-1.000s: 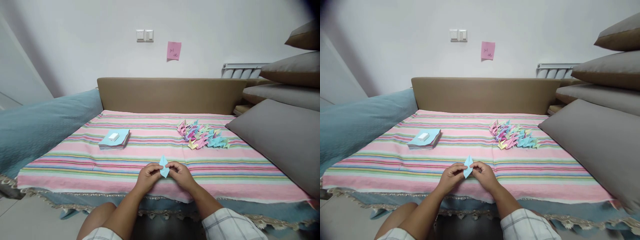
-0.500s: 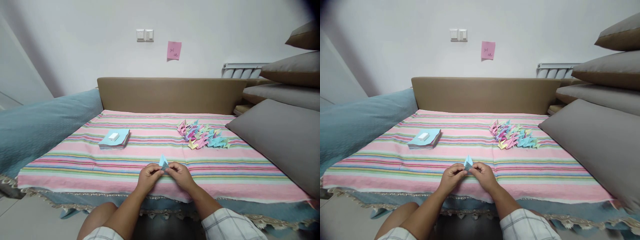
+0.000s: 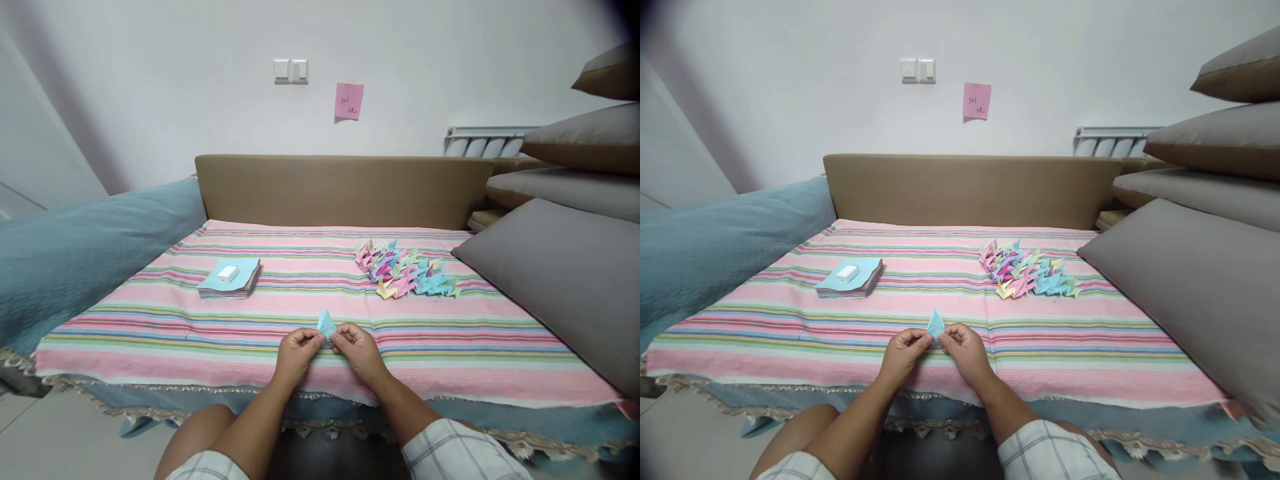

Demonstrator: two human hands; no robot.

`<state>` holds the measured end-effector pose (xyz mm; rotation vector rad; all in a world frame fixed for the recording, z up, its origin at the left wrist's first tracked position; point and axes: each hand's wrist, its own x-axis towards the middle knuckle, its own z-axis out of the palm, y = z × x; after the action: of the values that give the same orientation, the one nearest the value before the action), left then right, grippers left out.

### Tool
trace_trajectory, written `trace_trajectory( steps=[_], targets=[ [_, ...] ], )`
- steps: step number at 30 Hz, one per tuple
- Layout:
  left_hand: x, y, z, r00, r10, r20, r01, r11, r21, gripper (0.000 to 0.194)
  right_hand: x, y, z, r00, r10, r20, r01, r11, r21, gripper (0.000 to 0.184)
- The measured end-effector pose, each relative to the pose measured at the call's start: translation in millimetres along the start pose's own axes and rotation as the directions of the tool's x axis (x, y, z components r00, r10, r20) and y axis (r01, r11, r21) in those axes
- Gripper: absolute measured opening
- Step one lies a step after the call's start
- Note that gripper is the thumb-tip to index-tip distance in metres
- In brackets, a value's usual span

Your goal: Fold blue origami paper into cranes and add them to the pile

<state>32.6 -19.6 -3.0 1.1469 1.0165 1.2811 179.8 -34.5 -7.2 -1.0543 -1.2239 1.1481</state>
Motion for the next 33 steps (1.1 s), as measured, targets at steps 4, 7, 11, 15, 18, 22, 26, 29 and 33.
trace_trajectory(
  steps=[4,7,11,15,18,22,26,29,33],
  targets=[
    [-1.5,1.5,2.4,1.0,-0.002,-0.025,0.001,1.0,-0.018,0.027,0.3,2.6,1.8,1.0,0.005,-0.02,-0.004,0.999,0.037,0.035],
    [-2.6,4.5,4.9,0.999,0.011,-0.035,-0.013,0.999,-0.036,0.028,-0.4,2.4,3.4,1.0,0.008,-0.029,-0.006,0.998,0.067,0.033],
    [-3.7,8.5,7.8,0.999,0.011,-0.041,-0.012,1.0,-0.025,0.03,-1.4,1.5,6.7,0.998,0.026,-0.058,-0.02,0.994,0.107,0.034],
    [-3.9,8.4,8.0,0.999,0.011,-0.046,-0.012,1.0,-0.022,0.031,-1.0,3.9,10.0,0.996,0.047,-0.071,-0.035,0.986,0.164,0.035],
    [-3.3,5.7,7.1,0.999,0.01,-0.038,-0.011,1.0,-0.018,0.031,-0.3,6.6,11.8,0.995,0.051,-0.088,-0.031,0.976,0.215,0.038],
    [-2.0,3.2,6.4,0.999,0.03,-0.045,-0.032,0.999,-0.027,0.033,-0.7,6.7,13.1,0.995,0.048,-0.084,-0.029,0.977,0.211,0.038],
    [-0.9,5.2,5.5,0.999,-0.018,0.028,0.02,0.996,-0.089,0.04,-2.1,3.7,13.2,0.998,0.031,-0.047,-0.022,0.983,0.18,0.038],
    [-0.5,7.4,3.7,0.992,-0.053,0.115,0.062,0.995,-0.074,0.043,-3.3,2.1,12.5,1.0,0.011,-0.004,-0.01,0.99,0.137,0.039],
    [-0.7,6.9,2.1,0.994,-0.021,0.11,0.023,1.0,-0.018,0.026,-4.5,0.6,11.0,0.999,-0.039,0.022,0.038,0.997,0.072,0.032]
  ],
)
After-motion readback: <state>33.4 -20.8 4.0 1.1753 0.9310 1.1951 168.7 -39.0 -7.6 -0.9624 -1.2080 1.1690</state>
